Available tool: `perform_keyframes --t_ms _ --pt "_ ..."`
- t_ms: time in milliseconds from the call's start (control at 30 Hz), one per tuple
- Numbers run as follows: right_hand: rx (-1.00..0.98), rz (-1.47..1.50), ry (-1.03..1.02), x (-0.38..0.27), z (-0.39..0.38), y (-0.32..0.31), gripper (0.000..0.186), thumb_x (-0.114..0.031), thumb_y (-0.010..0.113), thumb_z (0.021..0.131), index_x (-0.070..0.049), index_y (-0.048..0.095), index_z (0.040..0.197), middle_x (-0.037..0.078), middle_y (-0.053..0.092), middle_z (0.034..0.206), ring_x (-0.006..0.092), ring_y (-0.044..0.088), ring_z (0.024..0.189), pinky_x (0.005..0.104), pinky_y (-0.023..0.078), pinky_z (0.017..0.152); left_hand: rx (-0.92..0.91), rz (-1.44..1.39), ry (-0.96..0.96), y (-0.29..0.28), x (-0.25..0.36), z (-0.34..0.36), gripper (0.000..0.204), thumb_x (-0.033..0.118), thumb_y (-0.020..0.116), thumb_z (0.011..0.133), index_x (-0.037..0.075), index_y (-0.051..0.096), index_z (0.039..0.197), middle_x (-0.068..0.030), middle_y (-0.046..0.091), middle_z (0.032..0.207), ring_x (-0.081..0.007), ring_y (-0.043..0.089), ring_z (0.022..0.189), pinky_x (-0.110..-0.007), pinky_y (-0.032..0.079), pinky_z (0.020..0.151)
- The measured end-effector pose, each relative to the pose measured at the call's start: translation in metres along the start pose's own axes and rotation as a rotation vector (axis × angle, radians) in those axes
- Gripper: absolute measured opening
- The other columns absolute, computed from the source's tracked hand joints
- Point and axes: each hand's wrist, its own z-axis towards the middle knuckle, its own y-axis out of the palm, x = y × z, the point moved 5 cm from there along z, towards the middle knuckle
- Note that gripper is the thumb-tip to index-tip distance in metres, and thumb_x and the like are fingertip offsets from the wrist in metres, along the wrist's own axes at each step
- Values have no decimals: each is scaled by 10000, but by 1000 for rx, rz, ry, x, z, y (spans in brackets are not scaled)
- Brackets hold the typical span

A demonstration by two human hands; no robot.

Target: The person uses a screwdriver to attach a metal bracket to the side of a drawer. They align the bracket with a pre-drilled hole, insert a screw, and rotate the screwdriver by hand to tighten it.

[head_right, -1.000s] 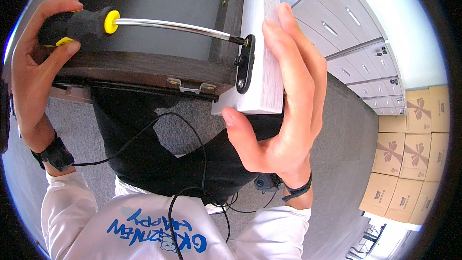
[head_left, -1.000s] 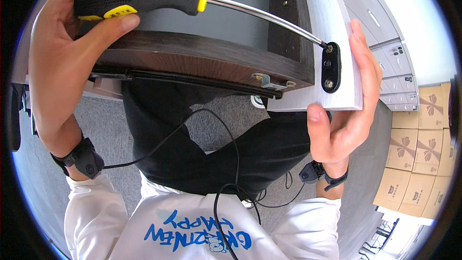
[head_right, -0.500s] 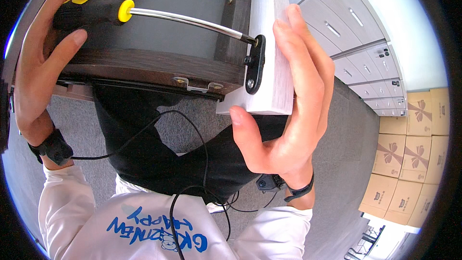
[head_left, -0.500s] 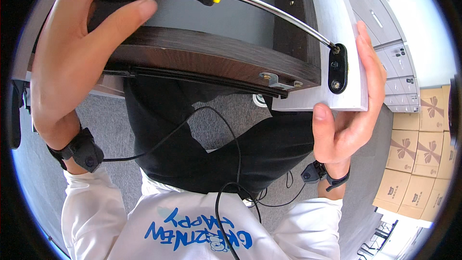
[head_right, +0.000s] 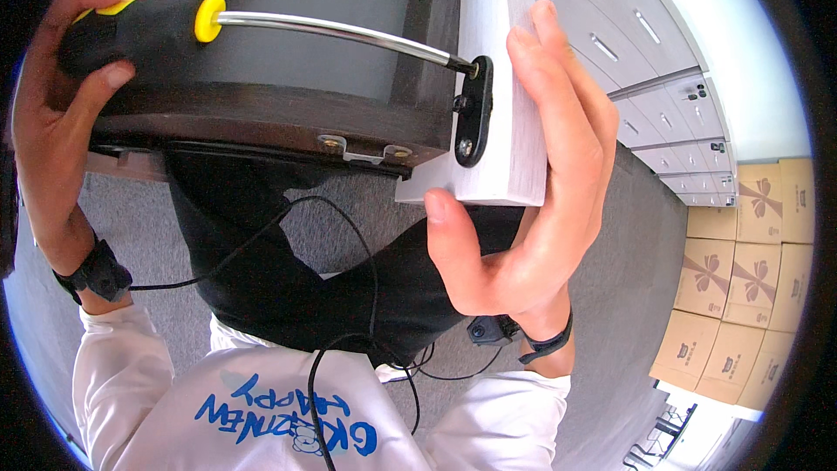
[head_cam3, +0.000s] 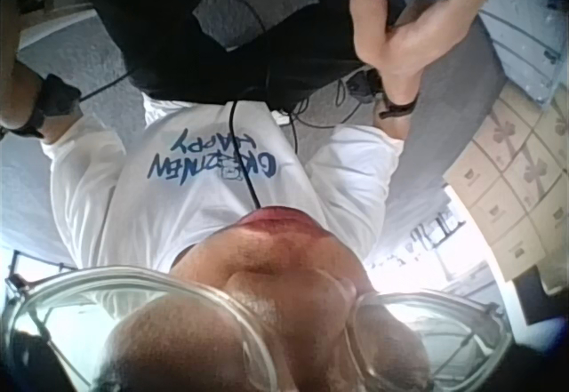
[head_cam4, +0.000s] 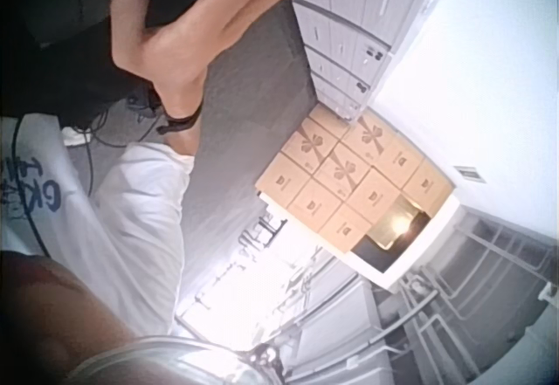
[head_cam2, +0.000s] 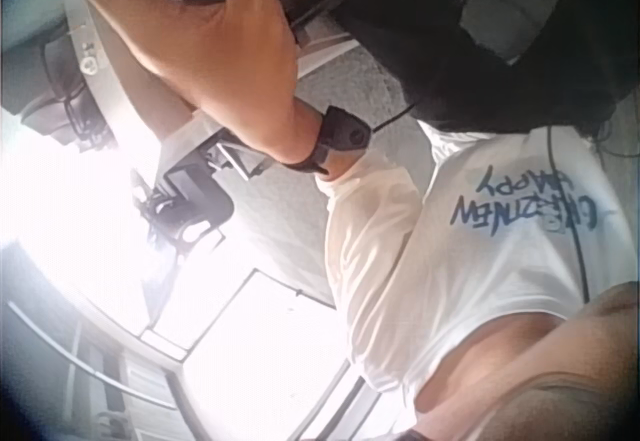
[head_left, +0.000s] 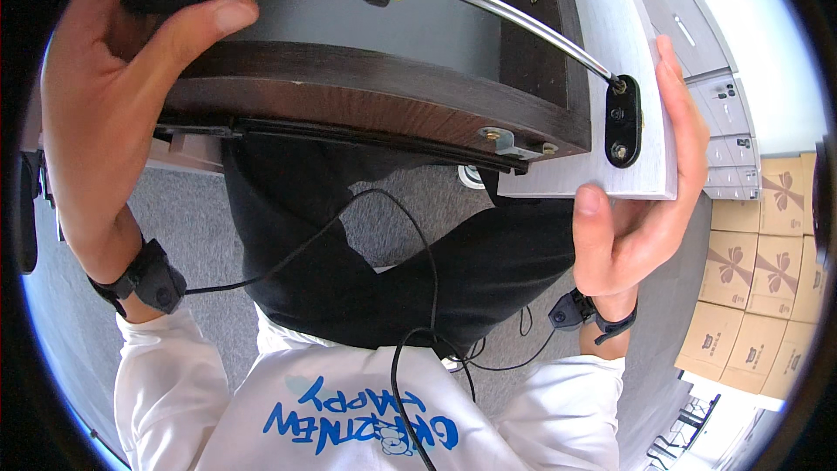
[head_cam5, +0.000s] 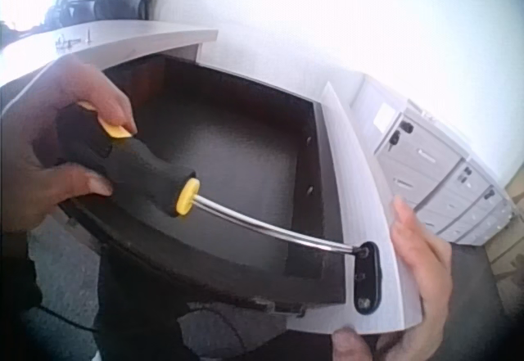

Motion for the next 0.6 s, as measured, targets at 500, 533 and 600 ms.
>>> perform_keyframes --t_ms 500,533,600 --pt "3 54 -35 9 -3 -5 652 -290 569 833 21 337 1357 276 363 1386 381 353 1307 446 263 1077 -23 -59 -227 13 -4 -4 429 15 496 849 48 452 1275 -88 500 1247 -187 469 1190 -277 309 1042" --pt "3 63 -34 10 -1 -6 654 -344 557 852 9 343 1359 263 372 1389 368 357 1308 441 263 1078 -20 -59 -225 12 -3 -4 430 13 494 848 47 451 1274 -88 499 1246 -186 467 1190 -276 307 1042" --pt "-3 110 48 7 -3 -8 662 -398 534 863 1 351 1358 253 379 1391 354 363 1307 431 266 1077 -13 -56 -222 7 -1 -3 430 9 491 846 44 451 1273 -86 497 1246 -184 464 1191 -273 303 1043"
